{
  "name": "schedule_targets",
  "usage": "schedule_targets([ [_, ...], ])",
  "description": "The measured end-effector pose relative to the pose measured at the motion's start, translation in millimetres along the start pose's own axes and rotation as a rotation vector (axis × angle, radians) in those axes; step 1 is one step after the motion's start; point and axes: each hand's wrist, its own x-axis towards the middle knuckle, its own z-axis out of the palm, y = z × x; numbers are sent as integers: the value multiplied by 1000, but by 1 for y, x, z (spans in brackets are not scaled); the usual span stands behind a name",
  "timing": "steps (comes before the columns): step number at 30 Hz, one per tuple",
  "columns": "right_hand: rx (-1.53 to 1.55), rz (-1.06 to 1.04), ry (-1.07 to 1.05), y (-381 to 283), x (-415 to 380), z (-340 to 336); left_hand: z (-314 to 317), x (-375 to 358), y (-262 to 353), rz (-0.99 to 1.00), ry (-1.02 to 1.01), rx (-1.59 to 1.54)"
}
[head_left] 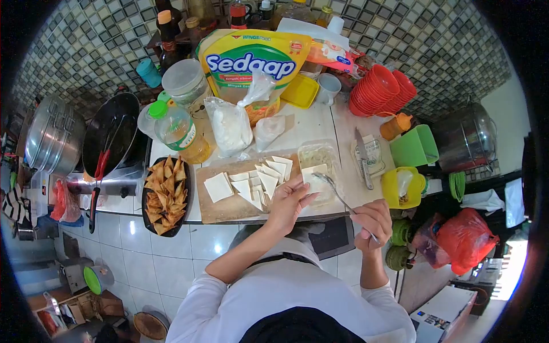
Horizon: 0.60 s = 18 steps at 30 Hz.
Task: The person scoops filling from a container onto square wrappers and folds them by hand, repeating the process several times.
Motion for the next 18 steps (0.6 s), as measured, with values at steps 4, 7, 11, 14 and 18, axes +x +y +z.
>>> schedule_targets([
  [4,10,-1,57,-1,0,0,-1,1,-1,-12,3,-1],
  [7,-9,18,7,2,2,4,0,1,0,-17,-18,-20],
  [11,-59,44,-54,6,3,5,-2,0,2,-23,-26,-49],
  [14,-67,42,-19,6,6,2,-3,2,3,-37,-28,-66],
  [18,-25,47,92,2,6,3,-5,4,3,-50,-15,-92],
])
